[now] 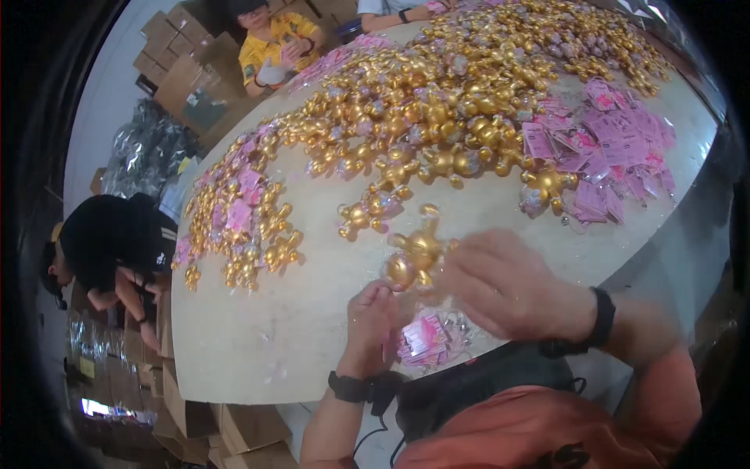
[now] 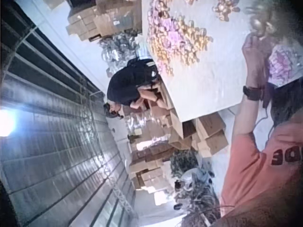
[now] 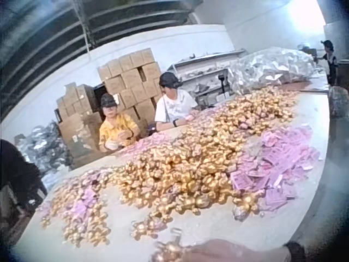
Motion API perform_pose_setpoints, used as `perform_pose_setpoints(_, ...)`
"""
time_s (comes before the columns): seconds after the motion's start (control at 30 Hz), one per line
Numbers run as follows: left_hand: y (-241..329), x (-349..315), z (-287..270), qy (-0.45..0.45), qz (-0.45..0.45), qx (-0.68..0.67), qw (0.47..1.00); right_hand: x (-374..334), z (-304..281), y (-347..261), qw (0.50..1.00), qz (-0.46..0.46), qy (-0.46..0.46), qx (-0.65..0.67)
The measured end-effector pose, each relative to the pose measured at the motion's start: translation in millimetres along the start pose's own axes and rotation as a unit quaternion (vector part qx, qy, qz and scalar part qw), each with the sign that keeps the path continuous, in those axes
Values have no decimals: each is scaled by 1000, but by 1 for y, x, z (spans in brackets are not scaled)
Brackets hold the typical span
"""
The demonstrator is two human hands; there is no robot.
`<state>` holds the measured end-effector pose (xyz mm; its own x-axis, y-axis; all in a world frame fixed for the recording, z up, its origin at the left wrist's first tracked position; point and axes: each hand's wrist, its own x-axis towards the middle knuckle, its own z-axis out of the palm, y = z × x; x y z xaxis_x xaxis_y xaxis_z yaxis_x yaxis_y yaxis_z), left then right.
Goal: Attaching gold bear-shaped figurines to pink backing cards at a work table.
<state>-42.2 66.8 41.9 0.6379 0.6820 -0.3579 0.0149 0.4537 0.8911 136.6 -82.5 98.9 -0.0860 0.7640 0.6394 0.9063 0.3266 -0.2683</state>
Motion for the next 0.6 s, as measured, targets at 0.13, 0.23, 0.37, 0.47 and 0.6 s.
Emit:
perform_pose_setpoints(0.13, 3, 2, -21, -3, 46, -189, 981, -26, 51, -29, 970, -38, -228, 77)
perform_pose_setpoints(0.23, 7, -7, -25, 88, 102, -231, 964, -39, 62, -26, 970, -38, -239, 23)
perform_pose_setpoints(0.37, 2, -26, -68, 111, 167, -44, 979, -41, 59, -21, 966, -18, -259, 6)
perform_pose_setpoints(0.47, 7, -39, -83, 215, 147, 229, 938, -40, 64, -21, 966, -12, -257, 4)
perform_pose_setpoints(0.6, 16, -70, -80, 310, 98, 638, 698, -40, 67, -22, 968, -1, -251, 2)
